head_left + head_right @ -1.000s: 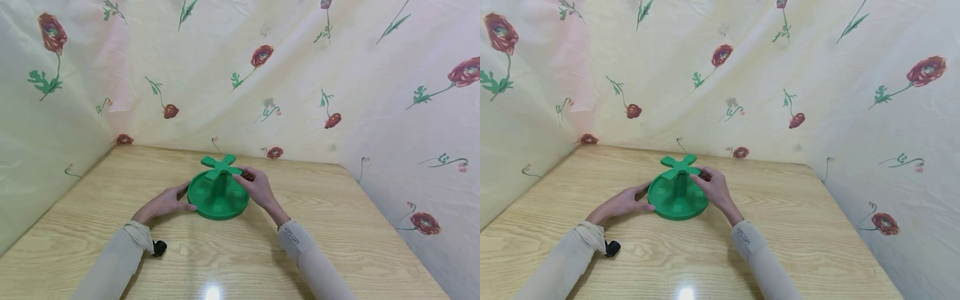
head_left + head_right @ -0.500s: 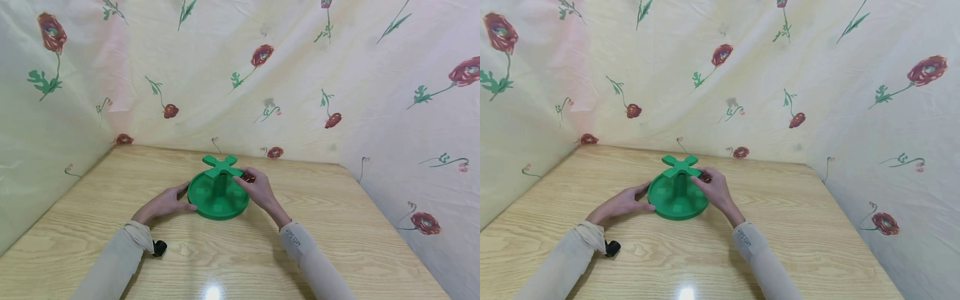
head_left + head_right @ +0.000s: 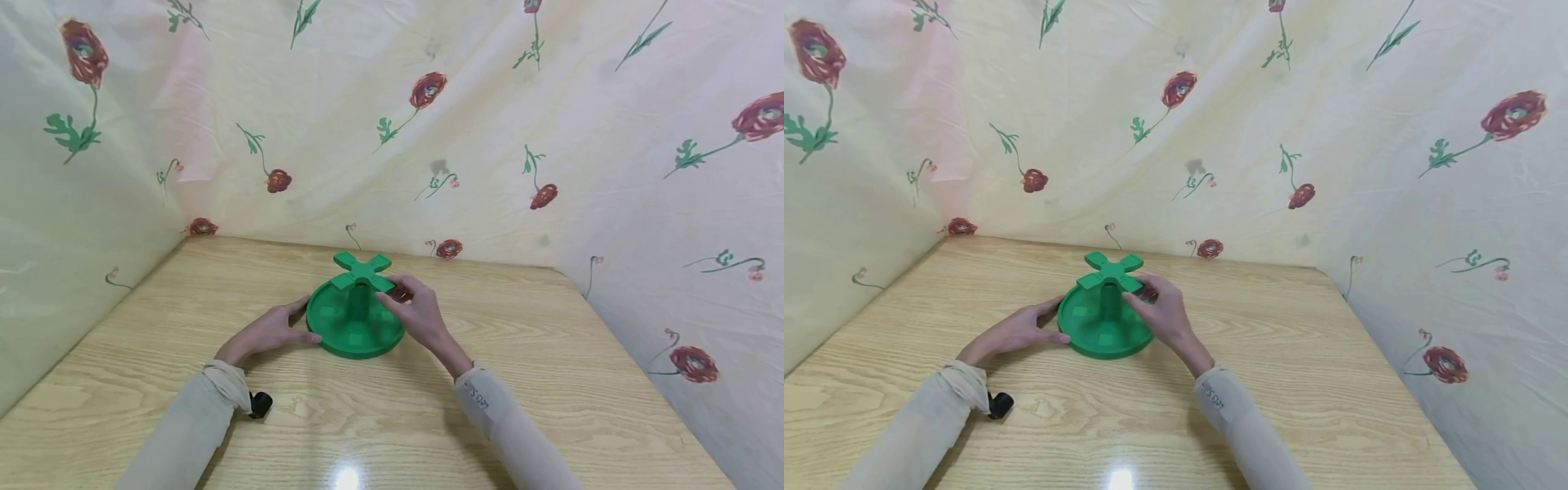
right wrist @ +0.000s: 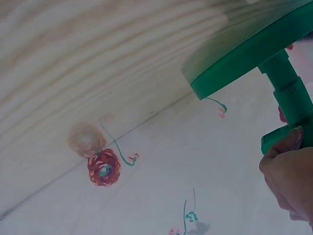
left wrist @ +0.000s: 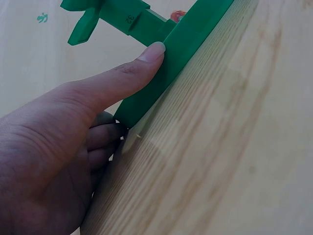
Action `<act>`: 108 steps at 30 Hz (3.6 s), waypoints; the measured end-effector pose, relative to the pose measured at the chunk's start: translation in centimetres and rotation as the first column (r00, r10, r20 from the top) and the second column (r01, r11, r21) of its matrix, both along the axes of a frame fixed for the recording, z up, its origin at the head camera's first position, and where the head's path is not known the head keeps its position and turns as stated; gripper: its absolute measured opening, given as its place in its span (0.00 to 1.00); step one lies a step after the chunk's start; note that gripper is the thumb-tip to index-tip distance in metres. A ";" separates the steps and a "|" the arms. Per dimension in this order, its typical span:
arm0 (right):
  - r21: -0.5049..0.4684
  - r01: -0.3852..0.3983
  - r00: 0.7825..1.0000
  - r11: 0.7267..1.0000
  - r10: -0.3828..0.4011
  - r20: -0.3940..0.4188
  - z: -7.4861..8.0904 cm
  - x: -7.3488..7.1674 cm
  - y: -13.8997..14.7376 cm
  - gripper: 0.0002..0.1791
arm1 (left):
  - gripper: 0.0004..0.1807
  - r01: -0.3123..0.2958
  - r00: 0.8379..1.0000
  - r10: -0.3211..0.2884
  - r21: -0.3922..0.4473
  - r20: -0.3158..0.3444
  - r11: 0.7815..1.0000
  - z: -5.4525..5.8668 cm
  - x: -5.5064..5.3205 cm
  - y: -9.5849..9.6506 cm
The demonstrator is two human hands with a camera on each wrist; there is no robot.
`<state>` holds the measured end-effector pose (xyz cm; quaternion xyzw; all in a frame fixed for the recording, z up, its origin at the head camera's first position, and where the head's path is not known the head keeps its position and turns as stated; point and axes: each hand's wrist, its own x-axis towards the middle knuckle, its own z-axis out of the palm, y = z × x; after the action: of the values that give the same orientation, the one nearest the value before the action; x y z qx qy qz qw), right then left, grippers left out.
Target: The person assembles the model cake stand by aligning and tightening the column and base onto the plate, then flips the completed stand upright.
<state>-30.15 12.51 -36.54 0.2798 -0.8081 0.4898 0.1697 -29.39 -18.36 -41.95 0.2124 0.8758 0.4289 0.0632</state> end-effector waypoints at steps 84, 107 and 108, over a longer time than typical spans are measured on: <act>-0.012 -0.033 0.995 0.999 0.034 0.097 -0.3 -1.6 1.1 0.21 | 0.58 0.009 1.000 -0.009 0.021 0.006 1.000 -0.2 -0.1 -0.1; -0.069 0.060 0.998 0.996 -0.059 0.016 0.1 2.3 -0.8 0.13 | 0.56 0.015 1.000 -0.015 0.020 -0.001 1.000 0.1 0.1 -0.1; -0.072 0.074 0.997 0.995 -0.075 -0.009 0.1 2.1 -0.8 0.13 | 0.56 0.015 1.000 -0.015 0.021 -0.001 1.000 0.1 0.1 -0.1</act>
<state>-28.08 11.72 -36.48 0.2462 -0.7987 0.5102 0.2027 -29.32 -18.44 -41.87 0.2198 0.8697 0.4373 0.0639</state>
